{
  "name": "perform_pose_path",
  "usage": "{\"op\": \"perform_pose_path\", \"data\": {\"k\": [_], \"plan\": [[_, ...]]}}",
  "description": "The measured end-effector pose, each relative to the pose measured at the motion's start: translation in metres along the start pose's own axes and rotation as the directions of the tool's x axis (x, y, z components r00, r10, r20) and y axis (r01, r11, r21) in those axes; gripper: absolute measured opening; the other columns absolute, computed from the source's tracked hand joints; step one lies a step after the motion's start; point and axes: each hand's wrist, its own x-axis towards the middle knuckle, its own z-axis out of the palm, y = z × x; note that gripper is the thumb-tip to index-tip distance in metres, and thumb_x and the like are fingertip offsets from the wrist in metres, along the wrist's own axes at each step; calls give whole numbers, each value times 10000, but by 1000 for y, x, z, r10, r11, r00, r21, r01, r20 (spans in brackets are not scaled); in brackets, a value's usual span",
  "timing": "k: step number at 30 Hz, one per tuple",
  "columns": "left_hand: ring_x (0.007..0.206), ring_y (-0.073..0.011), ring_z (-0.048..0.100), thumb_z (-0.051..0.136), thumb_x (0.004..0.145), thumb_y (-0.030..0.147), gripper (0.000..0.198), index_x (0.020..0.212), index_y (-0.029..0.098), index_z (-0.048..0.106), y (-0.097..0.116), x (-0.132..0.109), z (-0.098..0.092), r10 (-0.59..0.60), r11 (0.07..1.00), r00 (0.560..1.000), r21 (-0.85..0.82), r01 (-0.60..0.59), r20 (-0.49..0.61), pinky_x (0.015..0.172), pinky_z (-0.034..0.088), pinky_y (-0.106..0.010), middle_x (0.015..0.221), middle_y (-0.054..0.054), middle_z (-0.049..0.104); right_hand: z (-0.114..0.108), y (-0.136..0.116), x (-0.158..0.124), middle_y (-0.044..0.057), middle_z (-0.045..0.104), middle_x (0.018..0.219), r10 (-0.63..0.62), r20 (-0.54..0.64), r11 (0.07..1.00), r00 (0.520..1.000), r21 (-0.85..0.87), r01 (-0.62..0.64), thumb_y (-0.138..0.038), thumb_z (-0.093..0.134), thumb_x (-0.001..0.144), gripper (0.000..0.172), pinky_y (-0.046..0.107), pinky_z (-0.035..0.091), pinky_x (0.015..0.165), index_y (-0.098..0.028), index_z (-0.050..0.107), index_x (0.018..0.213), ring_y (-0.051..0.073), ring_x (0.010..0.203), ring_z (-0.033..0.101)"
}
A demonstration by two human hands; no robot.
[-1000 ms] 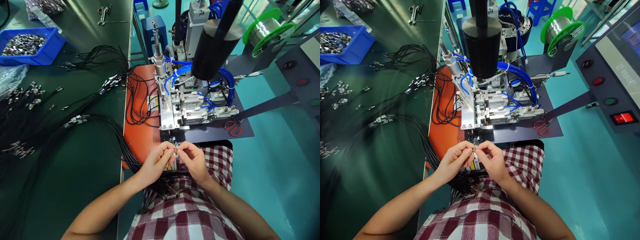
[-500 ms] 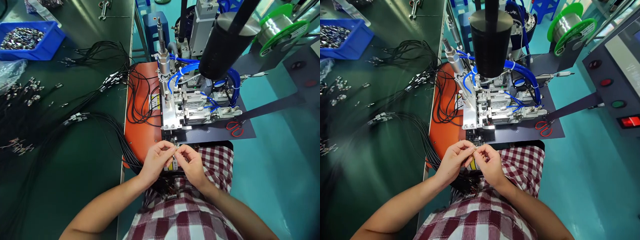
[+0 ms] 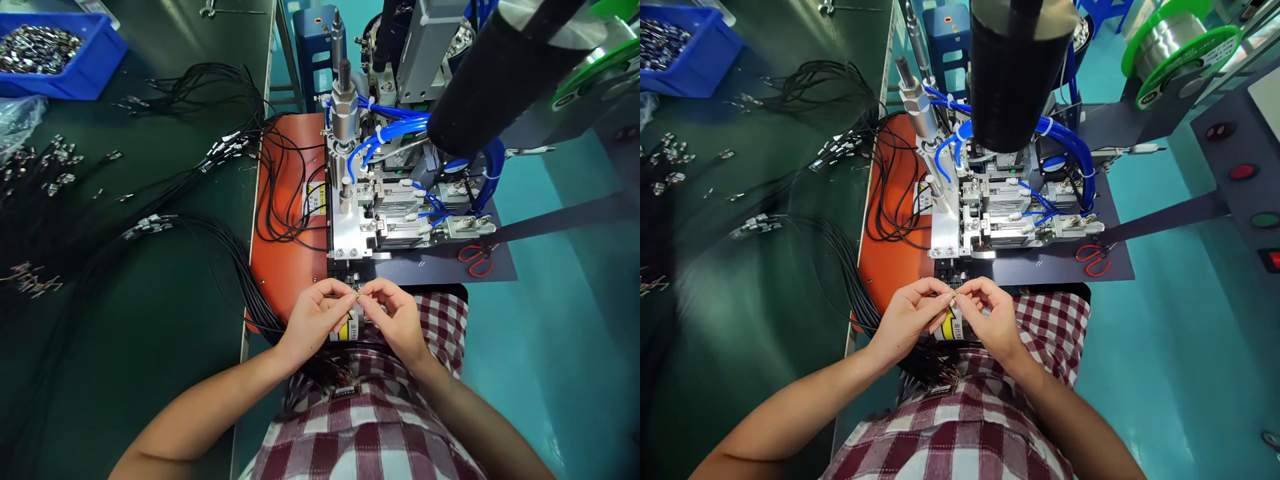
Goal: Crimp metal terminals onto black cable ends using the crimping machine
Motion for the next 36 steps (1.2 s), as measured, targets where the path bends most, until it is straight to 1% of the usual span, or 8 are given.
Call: {"op": "perform_pose_path", "data": {"k": [5, 9, 13, 17, 21, 26, 32, 36], "plan": [[402, -38, 370, 688, 795, 393, 278, 820, 142, 570, 1, -1, 1, 1, 1000, 1000, -13, -1, -1, 415, 257, -167, 455, 83, 432, 0, 2, 0, -4, 577, 689, 44, 3, 997, 999, 59, -45, -298, 682, 791, 131, 257, 403, 536, -191, 619, 749, 121, 576, 470], [399, -39, 369, 698, 784, 378, 267, 815, 147, 566, 1, -1, 1, -11, 1000, 1000, -18, 11, -2, 406, 261, -166, 453, 88, 425, 0, 3, 0, -8, 566, 679, 50, -4, 996, 999, 73, -49, -302, 687, 788, 140, 255, 397, 529, -193, 616, 739, 120, 571, 460], [435, -39, 411, 708, 779, 341, 244, 847, 137, 591, 0, 0, 0, -3, 1000, 1000, -27, 4, 19, 421, 304, -158, 511, 71, 473, -2, 6, 0, -8, 564, 692, 57, 2, 994, 998, 92, -57, -301, 689, 782, 135, 257, 397, 537, -197, 615, 740, 122, 576, 460], [453, -36, 428, 714, 774, 321, 240, 874, 136, 598, -1, -1, -1, -5, 1000, 1000, -23, 5, 24, 425, 320, -153, 567, 56, 509, -6, 8, -1, -4, 574, 714, 47, 19, 991, 999, 123, -49, -289, 657, 807, 98, 262, 405, 559, -194, 637, 796, 124, 588, 477], [441, -31, 433, 715, 774, 325, 246, 863, 135, 585, 0, -2, 0, -5, 999, 1000, -34, 6, 28, 415, 327, -148, 578, 57, 517, -6, 7, -2, -13, 560, 707, 21, 28, 996, 999, 91, -23, -262, 662, 802, 76, 257, 385, 552, -193, 630, 798, 116, 586, 456], [426, -26, 430, 699, 798, 304, 211, 856, 146, 572, -1, -3, 0, -6, 999, 999, -50, 8, 45, 413, 321, -141, 566, 68, 506, -1, 3, -3, -23, 534, 670, -7, 4, 998, 1000, 55, 6, -241, 661, 787, 90, 254, 366, 542, -190, 608, 736, 114, 578, 439], [420, -28, 403, 674, 827, 294, 183, 880, 160, 562, -5, -2, -2, 20, 994, 996, -105, -10, 90, 417, 294, -142, 515, 88, 447, -1, 10, -1, -36, 521, 637, 83, 63, 984, 995, 152, -92, -279, 664, 796, 129, 245, 348, 520, -190, 593, 737, 100, 534, 435], [405, -25, 372, 707, 800, 297, 221, 857, 164, 541, -4, -2, -2, 2, 998, 997, -71, 4, 80, 402, 249, -141, 492, 96, 426, 0, 13, -3, -44, 508, 621, 115, 93, 974, 989, 186, -130, -293, 663, 804, 139, 235, 331, 514, -184, 593, 752, 91, 525, 425]]}}
